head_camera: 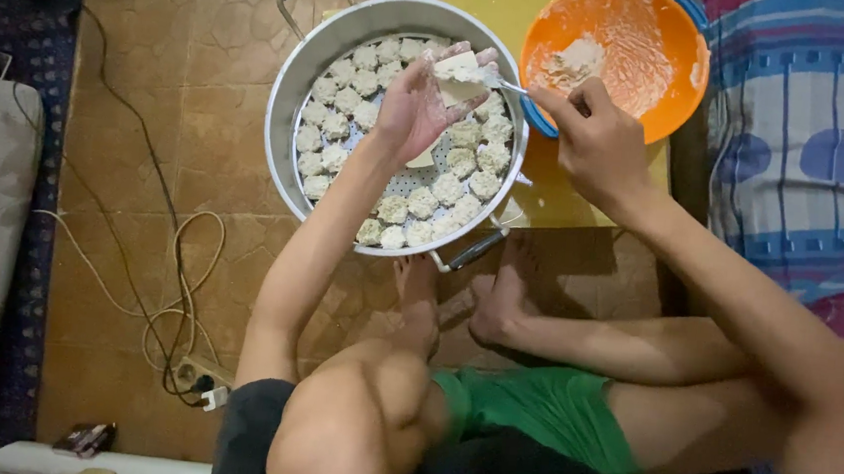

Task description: Filling dumpling wrappers with a mixture using a spoon and placing them in a steamer basket.

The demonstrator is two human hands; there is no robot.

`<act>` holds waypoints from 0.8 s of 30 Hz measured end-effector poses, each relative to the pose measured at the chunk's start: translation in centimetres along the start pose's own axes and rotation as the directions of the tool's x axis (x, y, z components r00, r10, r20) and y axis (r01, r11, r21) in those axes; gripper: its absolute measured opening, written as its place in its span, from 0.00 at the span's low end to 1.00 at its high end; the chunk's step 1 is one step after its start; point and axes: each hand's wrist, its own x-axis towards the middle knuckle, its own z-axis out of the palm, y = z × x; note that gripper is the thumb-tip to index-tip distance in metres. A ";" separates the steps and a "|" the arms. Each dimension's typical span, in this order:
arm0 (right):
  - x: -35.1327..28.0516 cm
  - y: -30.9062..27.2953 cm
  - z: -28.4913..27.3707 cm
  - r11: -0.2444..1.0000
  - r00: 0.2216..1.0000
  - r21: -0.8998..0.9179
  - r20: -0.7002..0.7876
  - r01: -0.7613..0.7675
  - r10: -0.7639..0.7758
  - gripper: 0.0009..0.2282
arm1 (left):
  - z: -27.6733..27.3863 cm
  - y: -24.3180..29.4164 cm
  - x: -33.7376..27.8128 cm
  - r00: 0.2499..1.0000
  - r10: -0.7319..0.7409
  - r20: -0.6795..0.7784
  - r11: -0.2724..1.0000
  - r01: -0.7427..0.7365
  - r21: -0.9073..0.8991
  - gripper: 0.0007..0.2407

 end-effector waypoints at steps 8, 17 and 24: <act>-1.1 1.2 1.6 0.994 0.999 -0.097 -0.018 0.041 -0.043 0.23 | -0.4 0.1 0.0 0.995 0.098 -0.016 0.994 -0.099 -0.049 0.24; 0.4 0.9 -1.6 1.000 0.992 0.031 -0.127 0.001 0.003 0.14 | -1.9 -0.5 1.1 0.979 0.168 -0.119 0.986 -0.165 0.034 0.22; 0.7 0.6 0.3 0.997 0.994 0.066 -0.106 0.036 -0.029 0.13 | -1.6 -0.7 0.8 0.985 0.143 -0.097 0.990 -0.143 0.001 0.19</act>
